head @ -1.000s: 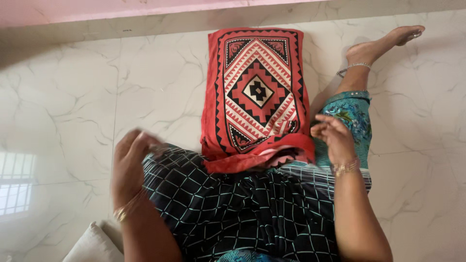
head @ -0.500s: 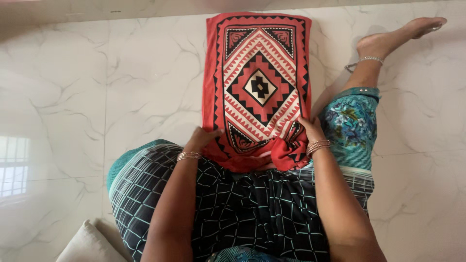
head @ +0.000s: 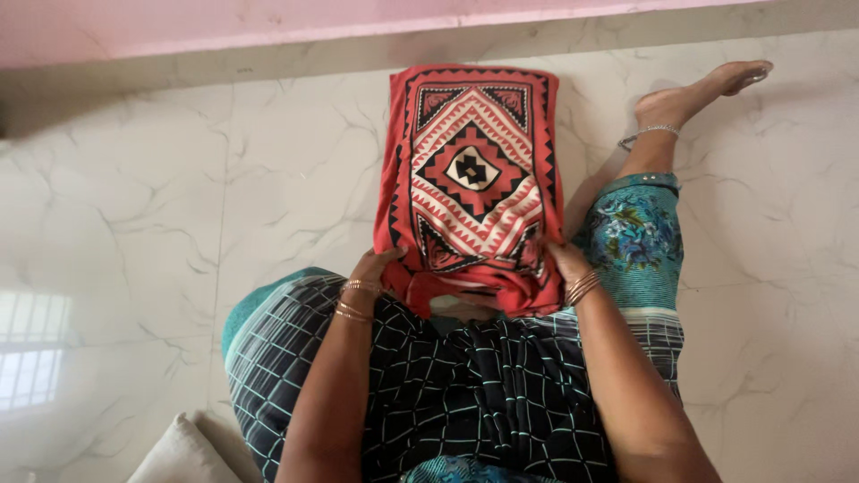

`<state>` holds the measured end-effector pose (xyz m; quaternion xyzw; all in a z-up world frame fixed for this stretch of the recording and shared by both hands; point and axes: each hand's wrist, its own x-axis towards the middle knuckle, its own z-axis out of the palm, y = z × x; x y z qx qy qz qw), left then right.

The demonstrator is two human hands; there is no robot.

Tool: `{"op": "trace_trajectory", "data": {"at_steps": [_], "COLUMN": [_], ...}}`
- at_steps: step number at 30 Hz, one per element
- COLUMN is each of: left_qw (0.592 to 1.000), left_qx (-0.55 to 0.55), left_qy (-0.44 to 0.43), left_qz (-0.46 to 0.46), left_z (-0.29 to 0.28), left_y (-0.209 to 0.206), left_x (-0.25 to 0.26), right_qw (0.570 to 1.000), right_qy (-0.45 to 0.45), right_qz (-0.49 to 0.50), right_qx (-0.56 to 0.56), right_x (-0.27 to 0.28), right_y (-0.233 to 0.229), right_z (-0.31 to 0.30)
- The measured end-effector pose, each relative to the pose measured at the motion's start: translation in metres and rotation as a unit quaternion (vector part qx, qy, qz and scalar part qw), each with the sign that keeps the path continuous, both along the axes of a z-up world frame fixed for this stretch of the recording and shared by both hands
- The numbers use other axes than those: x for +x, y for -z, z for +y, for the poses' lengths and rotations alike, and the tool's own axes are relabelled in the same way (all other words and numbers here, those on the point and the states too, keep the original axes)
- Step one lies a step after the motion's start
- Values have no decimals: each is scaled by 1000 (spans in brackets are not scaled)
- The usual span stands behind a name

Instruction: The person inserts a white pillow into a pink patterned pillowcase, adjusts it, and then inserts another pillow into a red patterned pillowcase. The person smooths and aligns the pillowcases after insertion.

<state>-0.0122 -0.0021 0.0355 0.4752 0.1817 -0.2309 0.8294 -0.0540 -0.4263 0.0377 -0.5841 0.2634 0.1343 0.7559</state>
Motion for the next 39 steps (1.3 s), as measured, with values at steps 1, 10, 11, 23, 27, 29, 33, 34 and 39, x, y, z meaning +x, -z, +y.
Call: {"op": "trace_trajectory", "data": {"at_steps": [1,10,11,23,27,29,33,34,39], "left_qw": [999,965,972,624,605,639,754,811,761], "left_qx": [-22,-91,-30,448,500,470,250,273,538], "left_qy": [-33,-201,-192,152,165,254,337,249,-60], "left_qz": [12,-140,-132,-622,-597,-553,-505,-453,-357], "left_z": [2,-16,-31,-224,-229,-226,-174,-155,-28], "left_y": [-4,-181,-196,-144,-110,-101,-91,-87,-35], "left_x": [-2,-41,-48,-133,-119,-117,-89,-75,-10], "right_qw": [999,987,988,931,934,937,952,956,951], "right_qy": [-28,-118,-122,-251,-223,-219,-136,-98,71], "right_qz": [-13,-88,-91,-174,-169,-145,-57,-34,29], "right_qx": [-38,-60,-23,201,223,231,268,275,301], "right_x": [-2,-49,-51,-43,-50,-57,-75,-83,-125], "right_y": [6,69,73,107,109,110,108,108,78], "right_z": [5,112,122,147,155,152,156,153,133]}}
